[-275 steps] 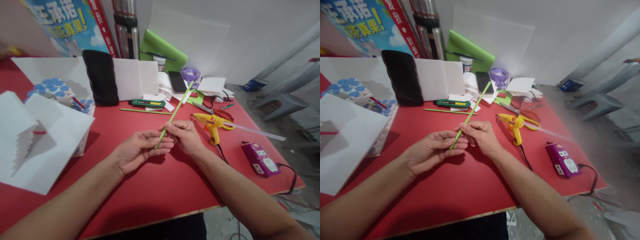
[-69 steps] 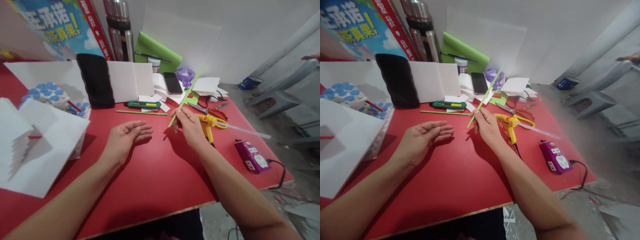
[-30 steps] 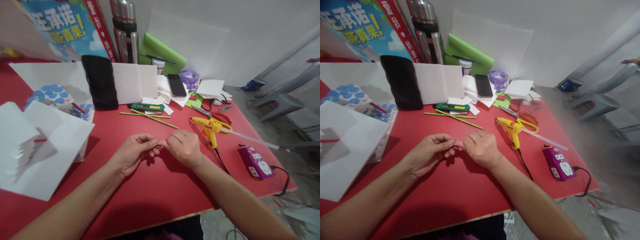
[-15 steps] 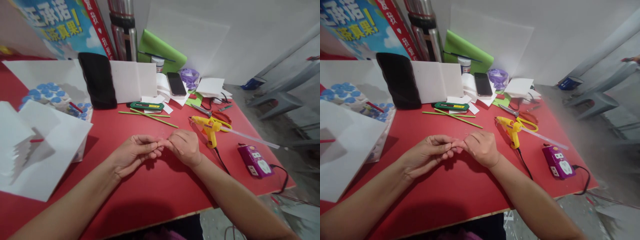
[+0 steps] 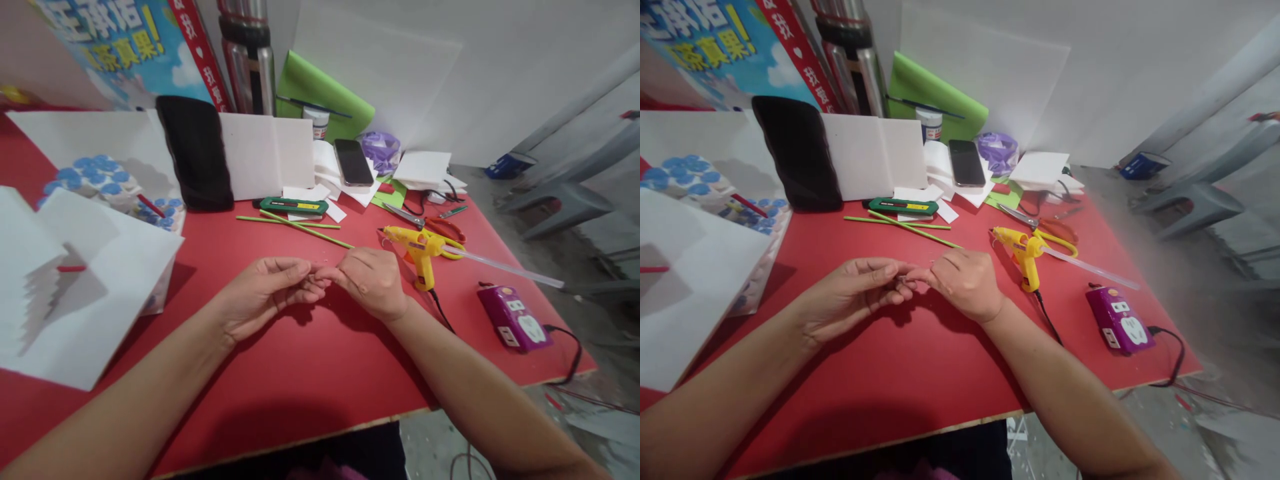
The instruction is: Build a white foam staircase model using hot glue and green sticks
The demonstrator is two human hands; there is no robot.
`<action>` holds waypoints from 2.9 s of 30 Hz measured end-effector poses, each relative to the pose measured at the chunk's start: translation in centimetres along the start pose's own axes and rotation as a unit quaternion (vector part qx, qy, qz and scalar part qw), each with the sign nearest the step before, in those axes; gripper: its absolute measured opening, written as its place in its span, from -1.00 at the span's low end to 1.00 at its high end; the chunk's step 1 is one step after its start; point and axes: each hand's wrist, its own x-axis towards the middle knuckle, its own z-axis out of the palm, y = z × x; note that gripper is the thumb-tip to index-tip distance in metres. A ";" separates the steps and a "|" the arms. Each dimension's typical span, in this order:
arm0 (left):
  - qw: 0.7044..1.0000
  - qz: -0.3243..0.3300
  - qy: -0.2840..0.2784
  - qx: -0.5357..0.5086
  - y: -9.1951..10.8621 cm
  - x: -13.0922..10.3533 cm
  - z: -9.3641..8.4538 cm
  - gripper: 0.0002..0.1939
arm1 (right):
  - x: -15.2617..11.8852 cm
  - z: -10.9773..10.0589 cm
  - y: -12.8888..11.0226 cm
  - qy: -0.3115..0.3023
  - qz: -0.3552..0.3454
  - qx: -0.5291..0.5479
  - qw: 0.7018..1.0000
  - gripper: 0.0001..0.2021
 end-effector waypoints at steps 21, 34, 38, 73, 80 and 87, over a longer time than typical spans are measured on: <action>0.991 0.092 0.012 0.095 -0.7 0.2 0.3 -0.86 | 0.4 -0.4 -0.5 0.002 -0.029 0.018 0.999 -0.41; 0.868 0.258 0.066 0.419 -0.4 -0.7 1.9 -0.79 | -0.4 1.0 -0.8 -0.119 0.131 0.081 0.981 -0.26; 0.866 0.278 0.149 0.387 -0.3 -0.8 1.9 -0.85 | 0.1 0.4 -0.7 -0.122 0.176 0.155 0.964 -0.33; 0.920 0.355 0.166 0.010 0.0 2.3 -1.7 -0.73 | 0.5 0.9 -0.6 -0.204 0.196 0.310 0.908 -0.53; 0.904 0.375 0.199 0.041 0.2 2.3 -1.9 -0.61 | 1.0 0.8 -1.7 -0.297 0.153 0.211 0.918 -0.40; 0.881 0.411 0.214 0.097 1.0 1.9 -2.7 -0.55 | 2.9 2.3 -9.2 -0.350 0.023 0.105 0.931 -0.27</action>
